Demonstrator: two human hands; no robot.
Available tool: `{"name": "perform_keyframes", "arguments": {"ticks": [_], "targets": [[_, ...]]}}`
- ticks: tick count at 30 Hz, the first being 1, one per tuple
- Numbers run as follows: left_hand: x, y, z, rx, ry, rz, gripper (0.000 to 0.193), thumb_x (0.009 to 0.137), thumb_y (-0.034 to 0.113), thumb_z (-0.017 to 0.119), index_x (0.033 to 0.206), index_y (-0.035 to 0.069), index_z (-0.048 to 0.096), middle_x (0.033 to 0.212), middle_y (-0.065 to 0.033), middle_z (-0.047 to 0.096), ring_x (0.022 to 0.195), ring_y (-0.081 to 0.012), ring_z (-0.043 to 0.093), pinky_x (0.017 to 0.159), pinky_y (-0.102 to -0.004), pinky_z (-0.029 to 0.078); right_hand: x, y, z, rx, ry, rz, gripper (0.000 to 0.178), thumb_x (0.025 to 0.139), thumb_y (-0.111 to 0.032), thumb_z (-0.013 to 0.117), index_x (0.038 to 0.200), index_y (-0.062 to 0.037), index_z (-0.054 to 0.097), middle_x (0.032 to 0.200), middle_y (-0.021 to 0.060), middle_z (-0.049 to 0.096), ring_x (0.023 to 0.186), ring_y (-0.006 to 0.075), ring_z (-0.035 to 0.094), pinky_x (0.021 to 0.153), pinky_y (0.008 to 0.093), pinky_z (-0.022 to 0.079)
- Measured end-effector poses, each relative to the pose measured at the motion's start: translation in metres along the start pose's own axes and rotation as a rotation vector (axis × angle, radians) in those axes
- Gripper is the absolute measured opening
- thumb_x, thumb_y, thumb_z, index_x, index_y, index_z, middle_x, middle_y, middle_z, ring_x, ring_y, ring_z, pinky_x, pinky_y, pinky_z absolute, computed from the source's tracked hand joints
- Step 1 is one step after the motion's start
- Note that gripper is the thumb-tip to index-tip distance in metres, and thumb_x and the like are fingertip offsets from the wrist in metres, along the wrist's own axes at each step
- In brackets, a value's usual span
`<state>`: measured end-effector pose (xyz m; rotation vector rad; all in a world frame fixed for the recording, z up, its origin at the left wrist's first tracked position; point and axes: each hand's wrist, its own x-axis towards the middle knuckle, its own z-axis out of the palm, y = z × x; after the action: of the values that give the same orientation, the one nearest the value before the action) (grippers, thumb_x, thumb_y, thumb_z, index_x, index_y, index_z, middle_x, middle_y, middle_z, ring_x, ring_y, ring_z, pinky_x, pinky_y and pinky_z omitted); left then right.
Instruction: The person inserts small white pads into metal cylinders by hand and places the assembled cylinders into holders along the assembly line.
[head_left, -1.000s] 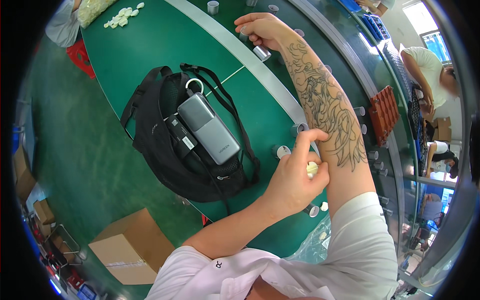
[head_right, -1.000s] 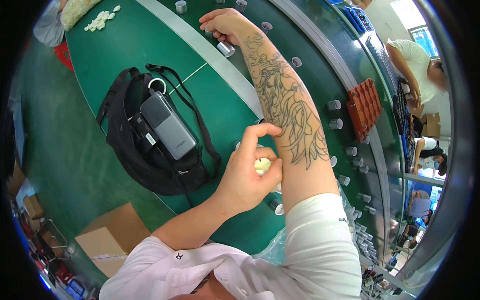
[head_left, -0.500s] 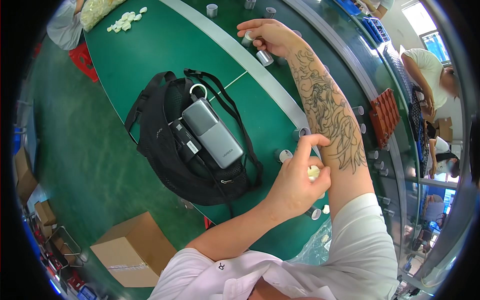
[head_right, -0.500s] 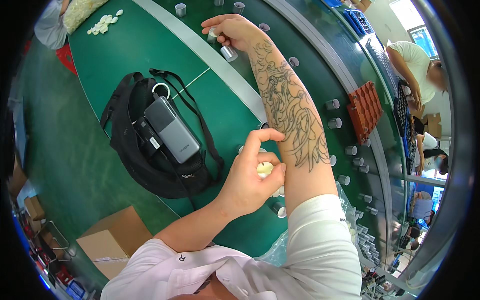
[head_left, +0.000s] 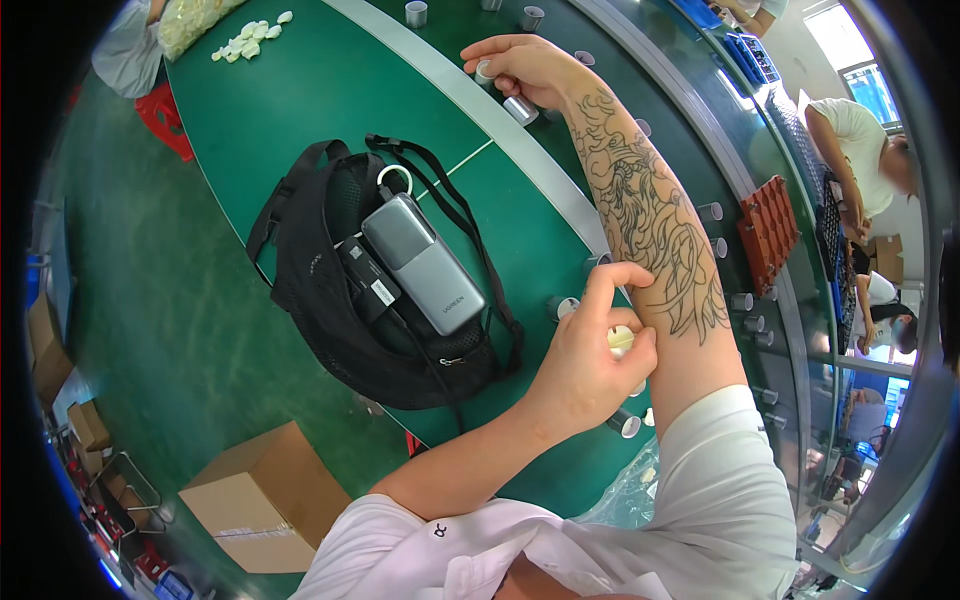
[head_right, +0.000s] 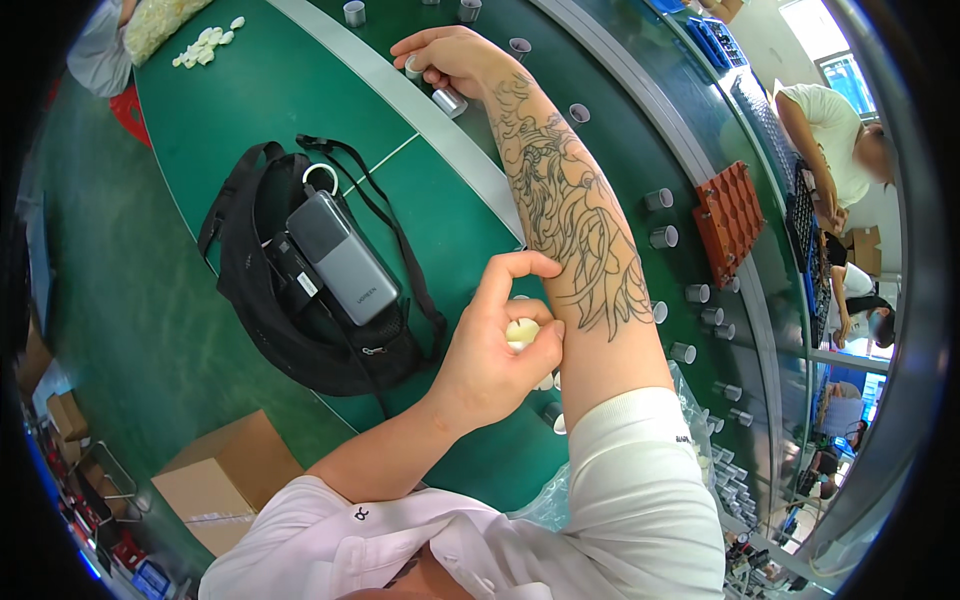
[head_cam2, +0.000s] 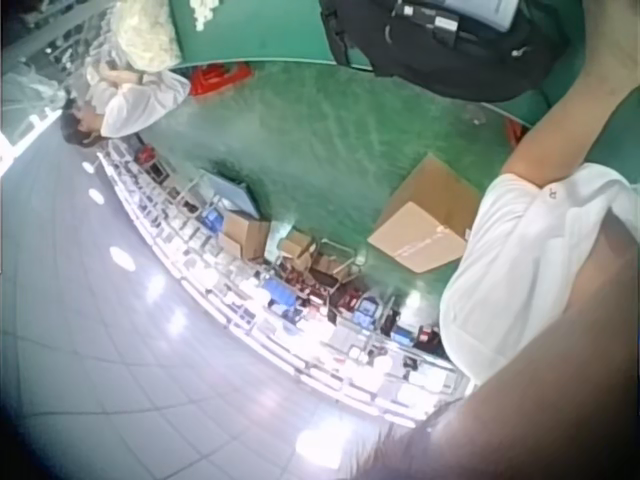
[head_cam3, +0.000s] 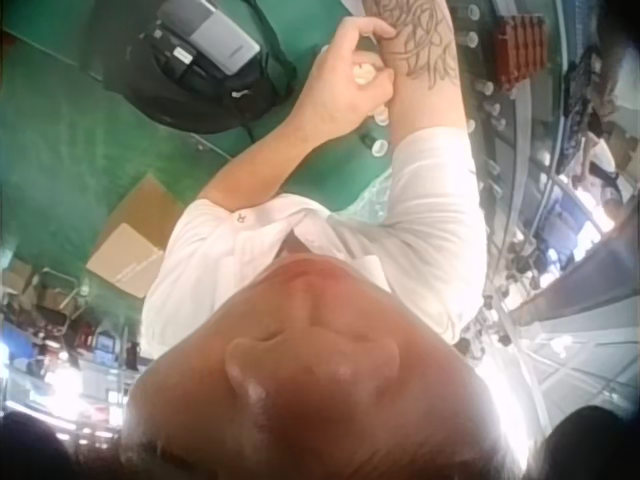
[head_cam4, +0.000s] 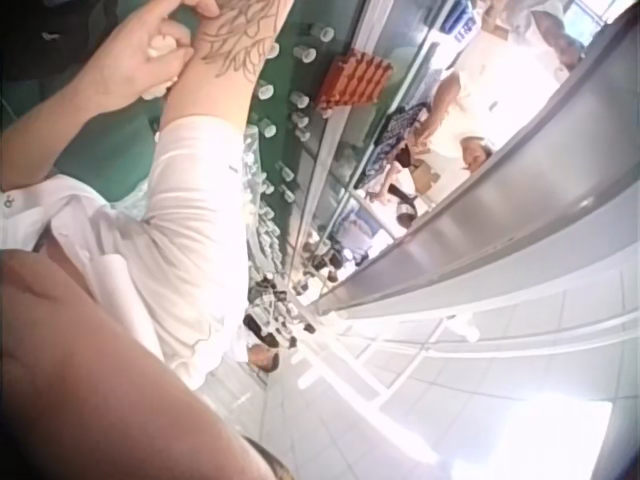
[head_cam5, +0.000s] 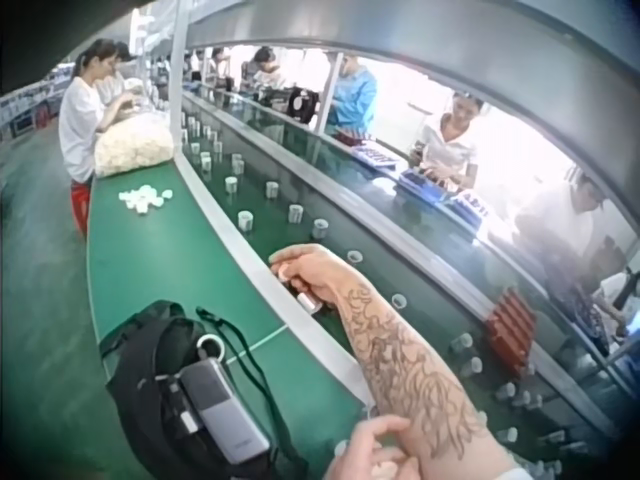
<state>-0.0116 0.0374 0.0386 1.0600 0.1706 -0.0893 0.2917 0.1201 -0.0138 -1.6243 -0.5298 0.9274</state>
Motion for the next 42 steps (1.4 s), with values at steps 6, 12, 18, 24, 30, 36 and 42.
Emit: {"name": "perform_keyframes", "arguments": {"ticks": [6,12,18,24,30,36,42], "targets": [[0.001,-0.001,0.0,-0.031,0.004,-0.001,0.046,0.093,-0.003,0.059,0.135,0.005,0.041,0.088,-0.008,0.066,0.085,-0.0128,0.065,0.071,-0.0288,0.054,0.001,-0.001,0.001,-0.036,0.024,-0.03,0.035,0.095,0.003,0.059,0.13,0.002,0.064,0.116,0.0111,0.068,0.063,0.0086,0.046,0.059,0.0218,0.043],[0.01,-0.01,-0.002,-0.132,0.055,0.08,0.037,0.093,0.0,0.058,0.129,0.003,0.048,0.08,-0.0048,0.062,0.074,-0.0084,0.059,0.064,-0.0248,0.048,-0.018,-0.026,-0.003,-0.16,0.134,-0.261,0.031,0.094,-0.001,0.061,0.125,0.0009,0.067,0.112,0.0082,0.07,0.062,0.0072,0.048,0.058,0.0206,0.043],[0.012,-0.009,-0.002,-0.448,0.24,0.088,0.049,0.095,0.0,0.055,0.142,0.006,0.045,0.073,-0.0043,0.058,0.063,-0.0085,0.053,0.052,-0.0236,0.04,-0.166,-0.087,0.016,-0.095,0.003,-0.28,0.021,0.092,-0.004,0.066,0.112,0.0008,0.069,0.102,0.0066,0.07,0.063,0.0063,0.053,0.056,0.022,0.044],[0.01,-0.018,-0.02,-0.885,-0.226,-0.014,0.044,0.113,0.036,0.036,0.147,0.009,0.041,0.072,-0.0001,0.049,0.051,-0.009,0.041,0.039,-0.0223,0.03,-0.295,-0.07,0.038,-0.252,0.064,-0.257,0.034,0.093,-0.002,0.058,0.126,0.0007,0.065,0.113,0.0083,0.074,0.07,0.003,0.056,0.057,0.0195,0.044],[0.009,-0.03,-0.003,-0.989,-0.47,-0.12,0.04,0.111,0.035,0.046,0.135,0.004,0.052,0.073,-0.0052,0.058,0.05,-0.0079,0.045,0.038,-0.0211,0.034,-0.36,-0.044,0.045,0.016,0.219,-0.235,0.035,0.092,0.003,0.06,0.126,0.0012,0.06,0.121,0.0133,0.069,0.076,0.0053,0.06,0.059,0.0206,0.048],[0.009,-0.039,0.003,-0.896,-0.514,0.013,0.038,0.109,0.028,0.05,0.137,0.002,0.051,0.069,-0.0063,0.058,0.048,-0.0072,0.044,0.037,-0.021,0.034,-0.398,-0.011,0.052,-0.527,0.608,-0.403,0.024,0.082,0.005,0.074,0.104,-0.0017,0.07,0.124,0.0081,0.061,0.073,0.0063,0.056,0.066,0.0205,0.049],[0.007,-0.04,0.01,-0.588,-0.454,0.117,0.042,0.107,0.029,0.055,0.135,-0.001,0.05,0.067,-0.0054,0.056,0.047,-0.0064,0.044,0.038,-0.0204,0.034,-0.413,0.003,0.06,-0.558,0.721,-0.442,0.019,0.081,0.003,0.078,0.099,-0.003,0.077,0.096,0.0007,0.06,0.07,0.0054,0.054,0.058,0.02,0.04]]}}
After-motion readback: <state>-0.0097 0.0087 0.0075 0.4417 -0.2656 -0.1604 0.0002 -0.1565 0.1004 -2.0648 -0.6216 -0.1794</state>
